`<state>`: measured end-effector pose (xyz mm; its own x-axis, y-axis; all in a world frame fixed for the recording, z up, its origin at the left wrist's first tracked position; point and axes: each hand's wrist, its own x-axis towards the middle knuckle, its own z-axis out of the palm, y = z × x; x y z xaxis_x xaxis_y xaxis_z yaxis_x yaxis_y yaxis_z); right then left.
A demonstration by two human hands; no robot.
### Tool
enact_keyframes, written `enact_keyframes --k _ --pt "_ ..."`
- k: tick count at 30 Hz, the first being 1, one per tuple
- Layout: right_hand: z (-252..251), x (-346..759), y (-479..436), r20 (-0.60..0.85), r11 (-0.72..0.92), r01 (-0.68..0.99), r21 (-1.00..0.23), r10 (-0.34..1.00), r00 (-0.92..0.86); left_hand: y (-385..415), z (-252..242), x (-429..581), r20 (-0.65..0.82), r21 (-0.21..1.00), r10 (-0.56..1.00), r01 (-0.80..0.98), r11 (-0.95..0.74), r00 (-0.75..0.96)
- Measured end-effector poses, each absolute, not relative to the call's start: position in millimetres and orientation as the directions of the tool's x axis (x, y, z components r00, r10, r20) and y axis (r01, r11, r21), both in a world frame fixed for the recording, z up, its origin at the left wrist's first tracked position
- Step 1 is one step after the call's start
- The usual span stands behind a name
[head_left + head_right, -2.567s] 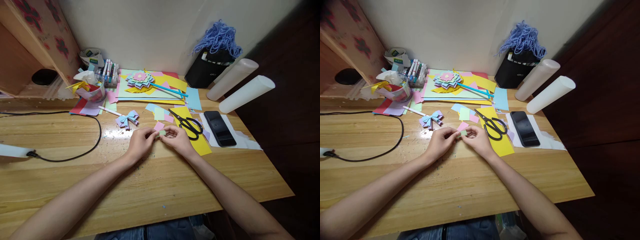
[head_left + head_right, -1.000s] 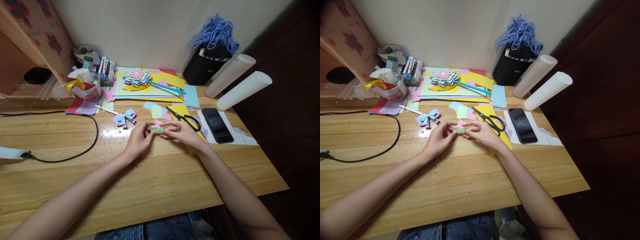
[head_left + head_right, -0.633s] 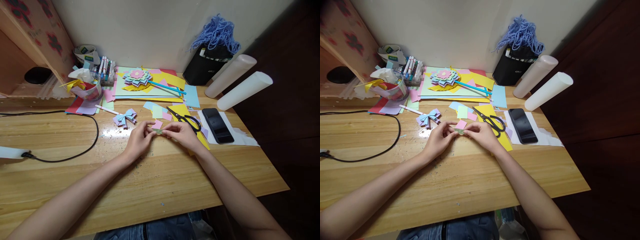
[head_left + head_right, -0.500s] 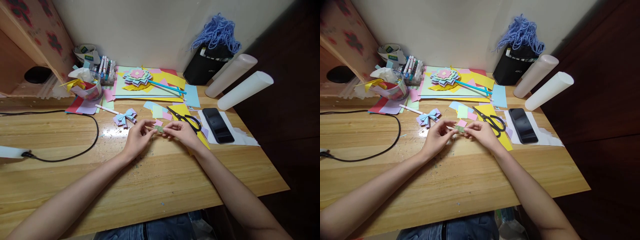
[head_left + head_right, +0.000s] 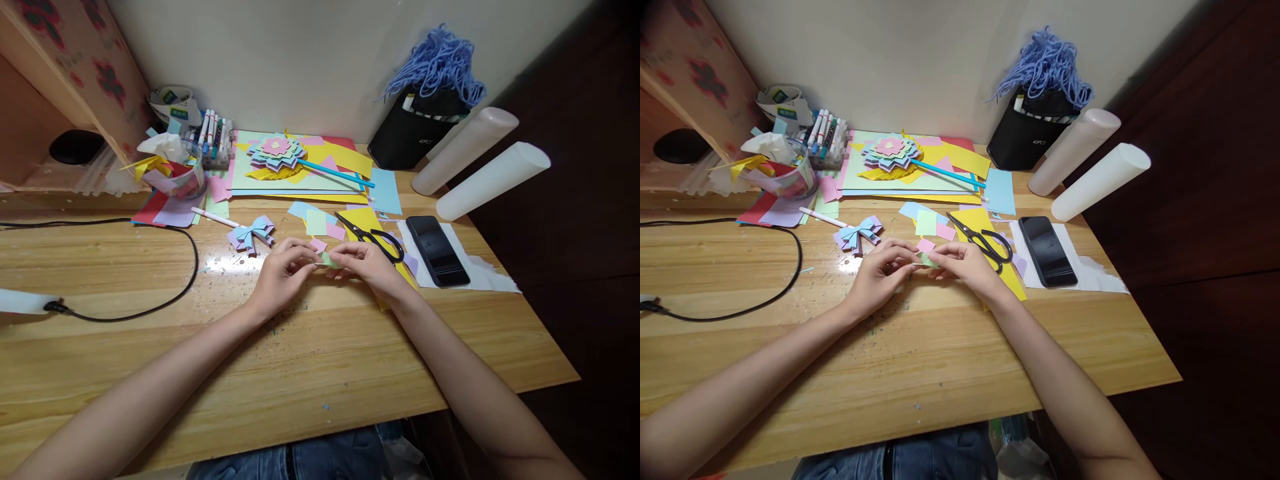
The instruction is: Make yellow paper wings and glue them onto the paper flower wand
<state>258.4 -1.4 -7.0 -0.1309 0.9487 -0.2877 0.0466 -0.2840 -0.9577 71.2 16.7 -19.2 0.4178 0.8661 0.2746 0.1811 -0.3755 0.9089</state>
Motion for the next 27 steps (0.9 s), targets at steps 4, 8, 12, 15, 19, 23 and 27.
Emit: enact_keyframes --k 4,8,12,15,19,23,27 --pt "-6.7 256.1 -3.6 -0.167 -0.154 0.165 -0.974 0.984 -0.064 17.6 -13.9 71.1 0.236 0.896 0.845 0.228 -0.38 0.479" --pt "-7.0 247.8 -7.9 -0.069 -0.069 0.165 -0.984 0.998 0.004 17.1 -13.1 71.0 0.198 0.892 0.847 0.268 -0.364 0.493" --pt "-6.0 240.6 -11.7 -0.029 -0.036 0.186 -0.982 0.999 0.04 16.6 -20.4 73.2 0.108 0.956 0.905 0.205 -0.208 0.412" --pt "-6.4 239.4 -12.6 -0.035 -0.043 0.216 -0.975 0.999 0.041 18.7 -25.6 75.6 0.058 0.995 0.936 0.054 -0.081 0.348" --pt "-7.7 240.6 -12.6 0.027 0.034 0.308 -0.951 0.999 -0.029 21.9 -26.9 76.7 0.004 0.999 0.922 -0.034 0.01 0.387" --pt "-8.9 242.4 -11.0 0.023 0.033 0.255 -0.966 0.999 -0.042 23.6 -25.6 74.9 -0.009 0.998 0.917 -0.049 0.032 0.399" --pt "-10.2 245.8 -7.6 -0.054 -0.046 0.1 -0.994 0.995 -0.078 25.4 -24.3 73.0 0.001 0.995 0.921 -0.091 0.037 0.39"
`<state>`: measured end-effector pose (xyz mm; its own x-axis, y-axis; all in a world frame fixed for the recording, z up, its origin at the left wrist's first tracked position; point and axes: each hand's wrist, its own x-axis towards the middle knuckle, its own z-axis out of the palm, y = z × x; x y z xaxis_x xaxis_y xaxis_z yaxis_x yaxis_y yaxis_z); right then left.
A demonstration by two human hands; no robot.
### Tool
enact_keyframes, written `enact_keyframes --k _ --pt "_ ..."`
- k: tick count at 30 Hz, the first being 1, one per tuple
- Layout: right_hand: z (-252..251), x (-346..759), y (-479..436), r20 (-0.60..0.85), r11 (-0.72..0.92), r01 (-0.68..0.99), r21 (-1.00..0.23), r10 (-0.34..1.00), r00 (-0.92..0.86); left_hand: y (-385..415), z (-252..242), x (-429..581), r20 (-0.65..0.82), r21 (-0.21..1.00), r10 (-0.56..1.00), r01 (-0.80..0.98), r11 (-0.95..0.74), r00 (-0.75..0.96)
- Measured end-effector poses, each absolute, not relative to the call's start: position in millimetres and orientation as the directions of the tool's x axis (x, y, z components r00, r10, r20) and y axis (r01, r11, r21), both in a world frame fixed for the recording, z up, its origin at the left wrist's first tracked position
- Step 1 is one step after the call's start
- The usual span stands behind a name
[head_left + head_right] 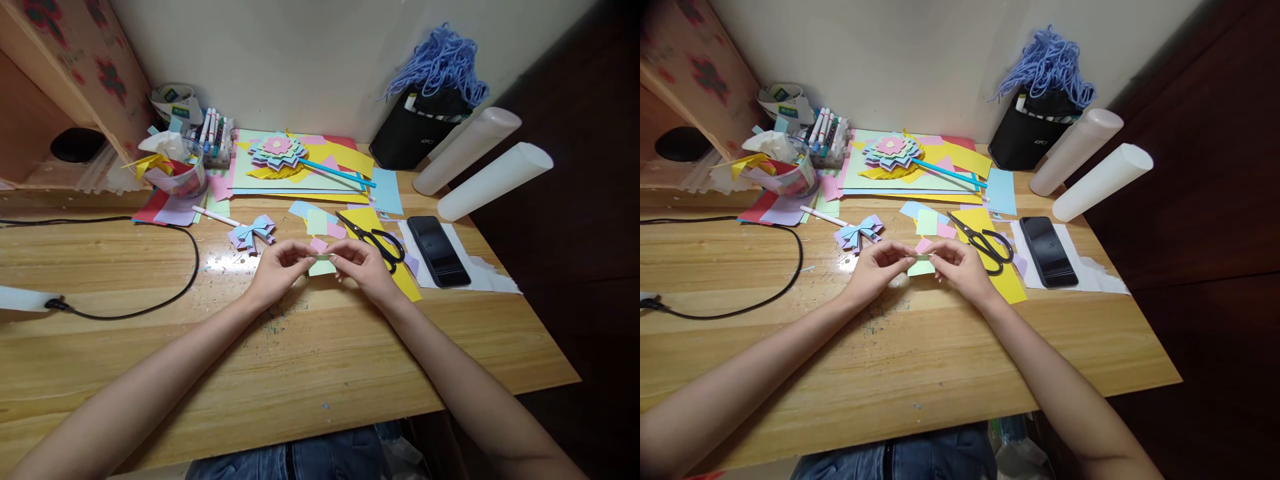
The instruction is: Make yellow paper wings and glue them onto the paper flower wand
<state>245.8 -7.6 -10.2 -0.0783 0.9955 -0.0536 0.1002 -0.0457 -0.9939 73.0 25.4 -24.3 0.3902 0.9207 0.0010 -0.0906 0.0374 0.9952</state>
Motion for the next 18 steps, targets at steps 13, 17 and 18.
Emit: enact_keyframes --k 13,17,18 --pt "-6.9 244.2 -7.8 -0.079 -0.075 0.055 -0.996 0.994 -0.079 19.5 -15.8 69.5 0.166 0.974 0.903 0.076 -0.212 0.397" --pt "-8.9 241.4 -8.2 -0.017 -0.015 0.111 -0.994 1.0 -0.02 21.7 -23.9 73.0 0.128 0.989 0.928 0.017 -0.143 0.351" --pt "-9.7 241.2 -8.4 0.0 0.001 0.121 -0.993 1.0 -0.009 22.3 -25.8 73.7 0.102 0.995 0.935 -0.014 -0.104 0.34"
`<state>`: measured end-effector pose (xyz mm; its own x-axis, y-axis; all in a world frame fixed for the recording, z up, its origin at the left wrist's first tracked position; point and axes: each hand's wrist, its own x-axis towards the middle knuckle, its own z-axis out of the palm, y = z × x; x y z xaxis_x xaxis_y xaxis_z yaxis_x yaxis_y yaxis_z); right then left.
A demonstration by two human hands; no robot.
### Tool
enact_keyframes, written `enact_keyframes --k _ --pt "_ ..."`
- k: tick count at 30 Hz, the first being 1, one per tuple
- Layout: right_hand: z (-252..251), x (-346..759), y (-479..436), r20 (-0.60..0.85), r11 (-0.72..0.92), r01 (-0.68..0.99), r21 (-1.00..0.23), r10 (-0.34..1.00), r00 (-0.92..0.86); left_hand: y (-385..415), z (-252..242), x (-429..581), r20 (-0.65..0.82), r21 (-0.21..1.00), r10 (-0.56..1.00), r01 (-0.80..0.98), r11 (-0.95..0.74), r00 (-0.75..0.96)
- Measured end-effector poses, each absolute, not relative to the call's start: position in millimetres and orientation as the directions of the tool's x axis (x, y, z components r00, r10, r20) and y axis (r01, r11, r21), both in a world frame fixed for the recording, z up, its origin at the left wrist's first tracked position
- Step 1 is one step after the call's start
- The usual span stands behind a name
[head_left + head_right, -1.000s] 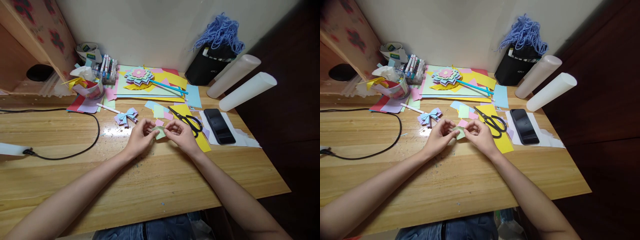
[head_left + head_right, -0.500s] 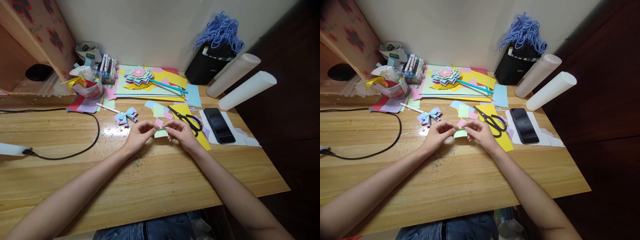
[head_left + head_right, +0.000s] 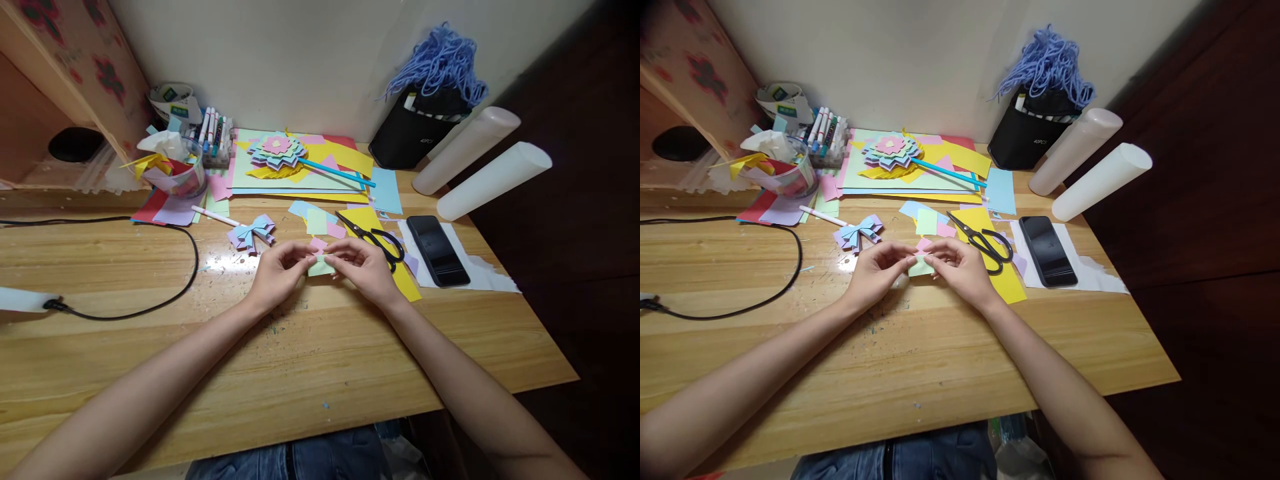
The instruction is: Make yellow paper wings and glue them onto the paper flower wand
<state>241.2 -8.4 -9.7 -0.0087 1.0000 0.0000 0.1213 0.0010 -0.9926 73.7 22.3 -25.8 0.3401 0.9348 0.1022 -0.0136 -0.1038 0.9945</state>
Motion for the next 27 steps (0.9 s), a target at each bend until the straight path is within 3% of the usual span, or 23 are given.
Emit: enact_keyframes --k 3,5,8,11,15,19,24,27 --pt "-11.1 241.7 -10.4 0.088 0.081 0.229 -0.97 0.996 0.018 23.3 -28.9 74.4 0.053 0.997 0.943 -0.075 -0.03 0.329" --pt "-10.6 242.9 -12.8 0.225 0.194 0.388 -0.901 0.974 0.037 23.2 -28.6 74.0 0.058 0.997 0.951 -0.066 -0.04 0.304" --pt "-8.1 246.4 -15.8 0.523 0.393 0.635 -0.665 0.852 0.019 22.0 -25.3 73.0 0.087 0.989 0.958 0.092 -0.116 0.272" --pt "-7.0 249.8 -16.3 0.696 0.517 0.727 -0.451 0.714 -0.076 19.9 -20.0 72.8 0.113 0.933 0.91 0.272 -0.234 0.399" --pt "-10.8 247.8 -15.6 0.65 0.592 0.696 -0.406 0.722 -0.235 18.7 -16.7 73.5 0.127 0.91 0.811 0.258 -0.324 0.572" --pt "-11.8 242.2 -17.0 0.554 0.611 0.669 -0.422 0.758 -0.344 21.8 -20.9 72.6 0.093 0.911 0.818 0.284 -0.301 0.568" --pt "-3.0 242.1 -17.7 0.55 0.552 0.624 -0.553 0.805 -0.225 22.8 -23.0 72.3 0.084 0.908 0.825 0.298 -0.295 0.559" --pt "-1.1 243.3 -15.6 0.406 0.405 0.583 -0.704 0.903 -0.137 20.3 -20.5 73.3 0.095 0.88 0.794 0.322 -0.348 0.6"
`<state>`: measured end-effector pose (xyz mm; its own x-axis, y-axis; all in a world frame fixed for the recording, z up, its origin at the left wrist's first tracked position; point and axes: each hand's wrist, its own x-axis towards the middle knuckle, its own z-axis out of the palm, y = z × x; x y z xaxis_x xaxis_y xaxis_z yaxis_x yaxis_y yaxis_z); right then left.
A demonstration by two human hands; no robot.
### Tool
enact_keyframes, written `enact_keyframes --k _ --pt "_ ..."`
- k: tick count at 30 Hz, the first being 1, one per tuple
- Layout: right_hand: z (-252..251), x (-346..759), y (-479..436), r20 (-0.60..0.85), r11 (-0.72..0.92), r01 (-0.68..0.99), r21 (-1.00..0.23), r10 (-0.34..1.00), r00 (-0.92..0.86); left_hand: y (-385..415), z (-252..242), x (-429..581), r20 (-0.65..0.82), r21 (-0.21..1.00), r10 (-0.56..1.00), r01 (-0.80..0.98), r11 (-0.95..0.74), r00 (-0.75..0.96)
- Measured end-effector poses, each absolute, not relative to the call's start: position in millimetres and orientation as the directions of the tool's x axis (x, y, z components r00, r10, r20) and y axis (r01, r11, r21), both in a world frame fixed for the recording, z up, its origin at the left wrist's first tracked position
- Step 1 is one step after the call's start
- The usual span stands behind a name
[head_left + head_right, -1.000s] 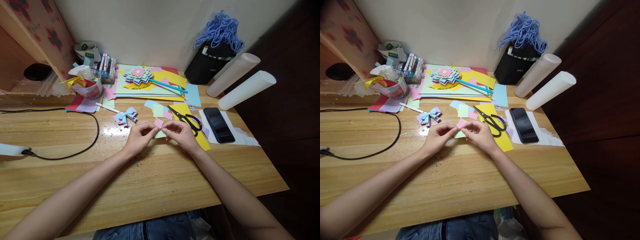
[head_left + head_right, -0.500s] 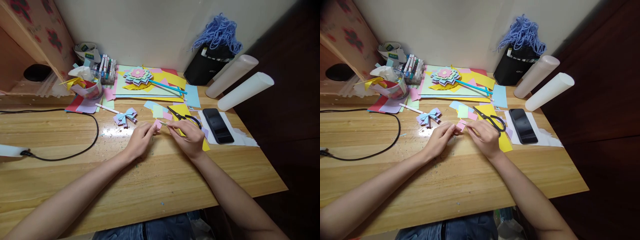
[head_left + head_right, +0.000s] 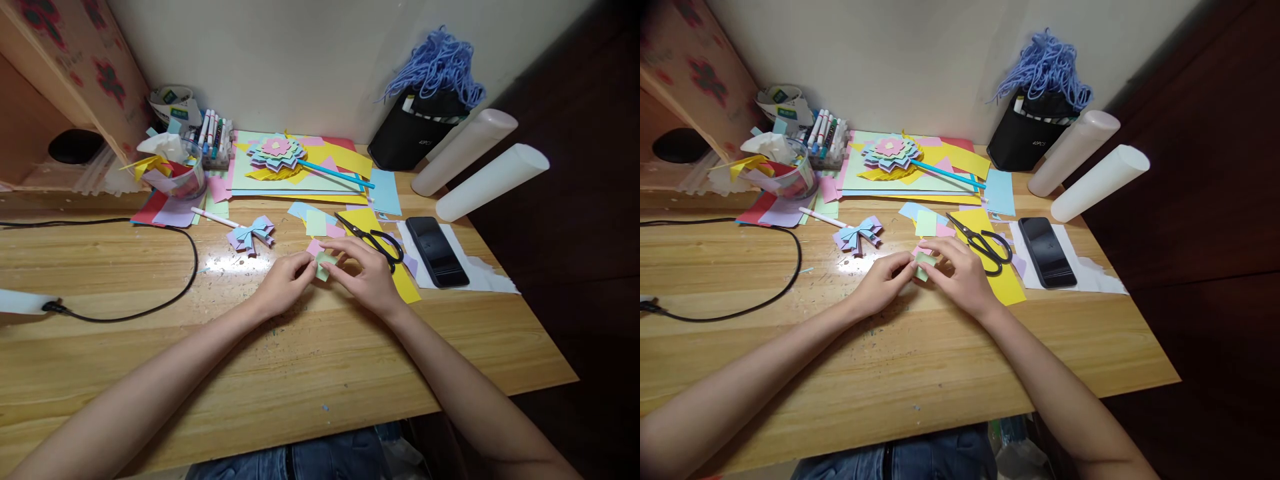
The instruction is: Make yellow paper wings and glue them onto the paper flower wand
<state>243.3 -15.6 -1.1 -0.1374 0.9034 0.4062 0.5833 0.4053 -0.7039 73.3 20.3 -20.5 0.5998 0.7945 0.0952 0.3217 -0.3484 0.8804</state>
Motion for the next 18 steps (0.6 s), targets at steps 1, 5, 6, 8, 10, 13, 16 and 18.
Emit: enact_keyframes --k 1,5,6,8,10,13,16,18 --pt "-1.9 243.5 -14.7 0.344 0.348 0.557 -0.754 0.932 -0.117 19.4 -19.8 73.6 0.1 0.866 0.784 0.334 -0.371 0.613" --pt "-9.9 244.3 -10.8 0.081 0.085 0.411 -0.908 0.996 -0.027 17.2 -19.8 74.1 0.139 0.793 0.822 0.436 -0.427 0.553" --pt "-12.3 244.6 -9.8 0.021 0.024 0.381 -0.924 1.0 -0.012 17.1 -20.5 74.0 0.154 0.776 0.846 0.467 -0.423 0.511" --pt "-16.9 245.2 -8.0 -0.064 -0.062 0.353 -0.933 0.998 0.006 16.9 -22.3 73.6 0.185 0.751 0.883 0.517 -0.411 0.432" --pt "-20.6 245.5 -6.6 -0.102 -0.102 0.358 -0.928 0.995 0.018 16.5 -23.9 73.4 0.206 0.737 0.898 0.541 -0.404 0.389" --pt "-24.0 245.2 -5.7 -0.102 -0.106 0.394 -0.913 0.994 0.031 16.1 -25.2 73.3 0.222 0.725 0.907 0.561 -0.399 0.357" --pt "-26.8 244.4 -5.7 -0.062 -0.077 0.414 -0.907 0.997 0.05 16.6 -24.8 73.2 0.207 0.72 0.904 0.567 -0.4 0.375" --pt "-28.6 243.9 -5.8 -0.028 -0.049 0.401 -0.915 0.998 0.059 17.0 -23.7 73.2 0.185 0.714 0.892 0.567 -0.411 0.413"
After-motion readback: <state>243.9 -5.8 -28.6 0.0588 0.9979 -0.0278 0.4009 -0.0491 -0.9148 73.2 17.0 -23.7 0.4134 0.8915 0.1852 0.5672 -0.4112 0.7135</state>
